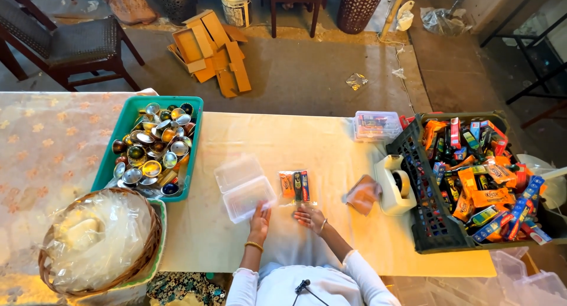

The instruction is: Packaging small snack packets into plastic bags and plastic boxes.

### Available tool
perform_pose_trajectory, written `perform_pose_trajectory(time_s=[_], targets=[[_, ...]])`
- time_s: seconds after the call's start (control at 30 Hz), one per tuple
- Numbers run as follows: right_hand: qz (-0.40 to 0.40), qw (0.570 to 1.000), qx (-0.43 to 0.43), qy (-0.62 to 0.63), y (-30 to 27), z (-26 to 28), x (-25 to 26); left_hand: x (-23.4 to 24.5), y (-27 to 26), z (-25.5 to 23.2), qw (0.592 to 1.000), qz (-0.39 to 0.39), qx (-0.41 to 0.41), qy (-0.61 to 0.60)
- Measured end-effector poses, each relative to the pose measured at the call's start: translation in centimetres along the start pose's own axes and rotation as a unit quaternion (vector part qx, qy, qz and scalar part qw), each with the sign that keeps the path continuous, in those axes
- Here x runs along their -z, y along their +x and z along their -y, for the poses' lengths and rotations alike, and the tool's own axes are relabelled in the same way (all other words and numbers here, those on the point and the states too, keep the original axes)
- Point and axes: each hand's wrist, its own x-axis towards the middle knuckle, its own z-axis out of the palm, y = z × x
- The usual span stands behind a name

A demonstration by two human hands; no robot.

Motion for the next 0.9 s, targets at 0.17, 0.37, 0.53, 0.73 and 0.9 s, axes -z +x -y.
perform_pose_trajectory(time_s=[0.17, 0.37, 0.53, 0.73, 0.9], targets=[[-0.046, 0.999, 0.017, -0.022, 0.3, 1.3, -2.7, 0.5, -2.5, -0.2, 0.996, -0.023, 0.002, 0.087], [-0.151, 0.988, 0.024, -0.031, 3.9, -0.9, -2.6, -0.6, -3.8, -1.0, 0.983, -0.025, 0.031, 0.179], [-0.162, 0.981, 0.1, 0.042, 6.6, -2.9, -0.5, -0.1, -3.8, -1.1, 0.982, -0.013, 0.043, 0.185], [-0.219, 0.928, 0.267, 0.143, 10.3, -2.3, 5.9, -1.0, -4.4, -1.6, 0.979, -0.006, 0.049, 0.197], [-0.258, 0.907, 0.312, 0.116, 5.3, 2.7, 6.0, -1.2, -3.4, 0.0, 0.941, -0.057, 0.052, 0.329]])
